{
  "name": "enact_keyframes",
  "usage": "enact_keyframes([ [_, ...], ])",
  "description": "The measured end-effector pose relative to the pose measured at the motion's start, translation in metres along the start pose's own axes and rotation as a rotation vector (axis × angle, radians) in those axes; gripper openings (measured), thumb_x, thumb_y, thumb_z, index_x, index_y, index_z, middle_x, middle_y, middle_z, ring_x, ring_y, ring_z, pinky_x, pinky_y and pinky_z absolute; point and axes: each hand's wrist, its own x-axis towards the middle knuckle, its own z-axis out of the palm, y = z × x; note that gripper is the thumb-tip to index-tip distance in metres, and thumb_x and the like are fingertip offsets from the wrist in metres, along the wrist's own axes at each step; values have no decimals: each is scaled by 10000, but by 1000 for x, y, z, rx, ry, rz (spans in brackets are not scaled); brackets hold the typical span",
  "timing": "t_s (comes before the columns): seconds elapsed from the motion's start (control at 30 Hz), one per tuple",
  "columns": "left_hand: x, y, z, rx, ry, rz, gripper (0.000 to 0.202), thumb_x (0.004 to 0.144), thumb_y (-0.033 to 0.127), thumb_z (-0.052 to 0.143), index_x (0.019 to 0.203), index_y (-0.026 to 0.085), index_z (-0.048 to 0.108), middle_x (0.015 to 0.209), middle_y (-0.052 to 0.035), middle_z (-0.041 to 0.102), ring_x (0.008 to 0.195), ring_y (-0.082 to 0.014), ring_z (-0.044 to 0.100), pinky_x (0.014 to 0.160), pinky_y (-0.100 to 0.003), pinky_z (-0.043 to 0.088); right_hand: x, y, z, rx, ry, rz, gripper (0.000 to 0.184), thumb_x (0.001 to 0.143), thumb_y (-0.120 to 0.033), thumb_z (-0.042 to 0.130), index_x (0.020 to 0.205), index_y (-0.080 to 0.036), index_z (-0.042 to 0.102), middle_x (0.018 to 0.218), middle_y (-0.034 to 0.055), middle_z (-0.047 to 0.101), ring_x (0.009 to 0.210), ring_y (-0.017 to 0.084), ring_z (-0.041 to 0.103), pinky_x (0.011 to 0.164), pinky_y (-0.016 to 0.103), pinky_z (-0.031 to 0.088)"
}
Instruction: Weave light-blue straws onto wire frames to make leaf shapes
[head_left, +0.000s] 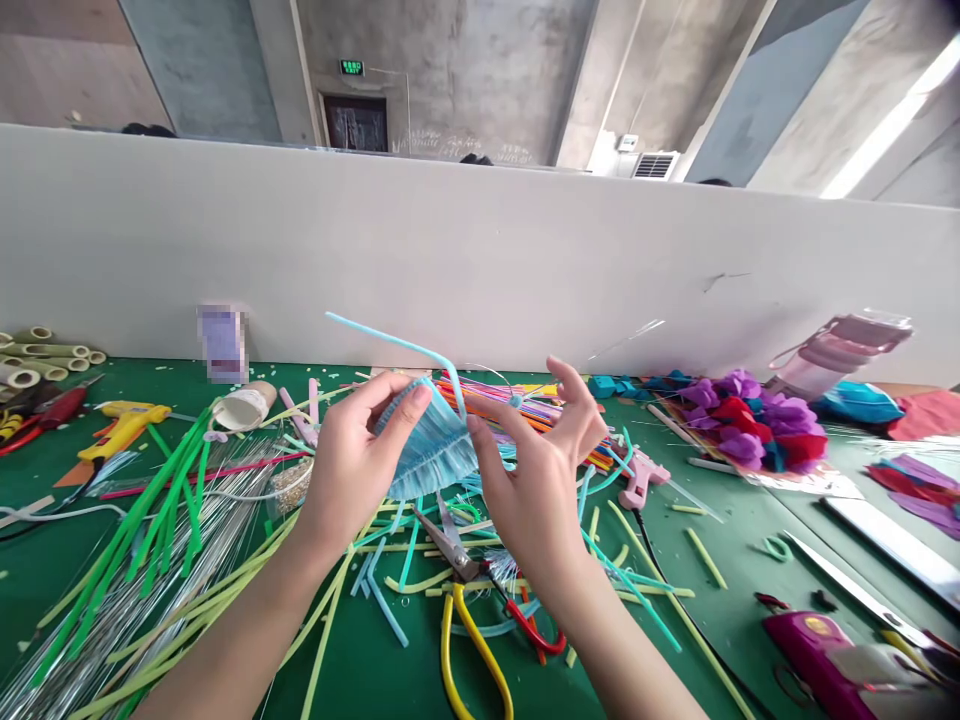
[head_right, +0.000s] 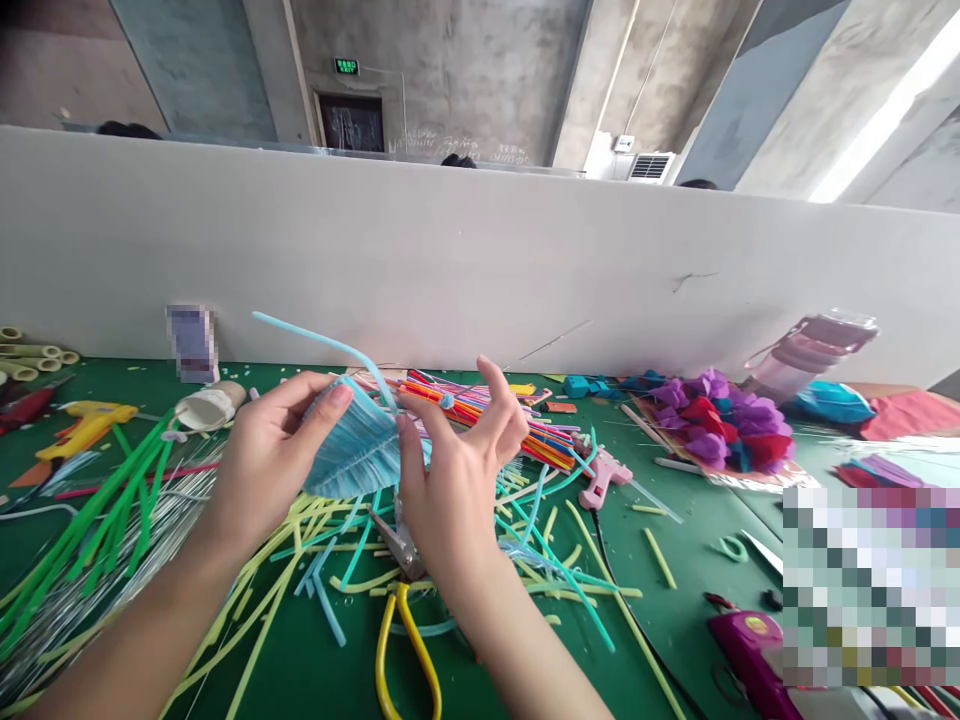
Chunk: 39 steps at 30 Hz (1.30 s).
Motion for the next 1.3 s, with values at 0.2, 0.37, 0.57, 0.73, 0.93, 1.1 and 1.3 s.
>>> enact_keyframes([
  [0.2, -3, 0, 2, 93, 97, 72, 243, 933, 421, 564, 992, 222, 689, 877, 0, 704, 774, -148, 623, 713, -222, 474, 5, -2, -4, 400, -213, 271, 232, 946, -348, 551, 1082, -243, 707, 799, 46, 628, 715, 175, 582, 668, 329, 490],
  [0.37, -5, -1, 5, 111, 46, 94, 226, 938, 404, 559, 973, 218, 683, 908, -7, 708, 805, -153, 624, 744, -229, 466, 8, 3, 3, 857, -438, 559, 337, 920, -487, 559, 1059, -198, 662, 717, 21, 692, 524, 130, 599, 444, 232, 437],
  [0.57, -7, 1, 8, 142, 26, 115, 208, 937, 396, 560, 929, 222, 673, 852, 4, 701, 750, -147, 599, 709, -233, 448, 7, 6, 7, 960, -482, 613, 374, 856, -533, 633, 978, -181, 669, 722, 39, 718, 561, 153, 660, 490, 246, 534],
  [0.73, -6, 1, 9, 168, 21, 123, 211, 935, 394, 561, 893, 213, 662, 789, 13, 681, 702, -138, 570, 700, -234, 434, 7, 7, 11, 1014, -491, 644, 364, 835, -543, 656, 852, -180, 663, 650, 31, 702, 541, 151, 653, 512, 256, 558],
  [0.93, -6, -1, 9, 162, 4, 100, 255, 935, 430, 545, 874, 206, 652, 739, 11, 651, 658, -138, 542, 632, -237, 415, 5, 6, 13, 1028, -468, 676, 361, 811, -537, 690, 775, -184, 624, 647, 31, 716, 557, 160, 682, 564, 283, 596],
  [1.1, -5, -1, 9, 178, 18, 97, 261, 931, 443, 543, 881, 212, 653, 721, 14, 646, 639, -140, 534, 616, -234, 413, 6, 4, 10, 1028, -467, 693, 363, 805, -544, 692, 829, -184, 650, 645, 31, 719, 556, 165, 687, 558, 283, 598],
  [1.3, -5, -2, 13, 170, -2, 125, 261, 928, 446, 544, 888, 218, 663, 783, 5, 686, 679, -150, 574, 647, -236, 440, 9, 2, 7, 1072, -474, 734, 360, 814, -530, 689, 883, -179, 656, 662, 29, 729, 552, 160, 697, 550, 274, 596],
])
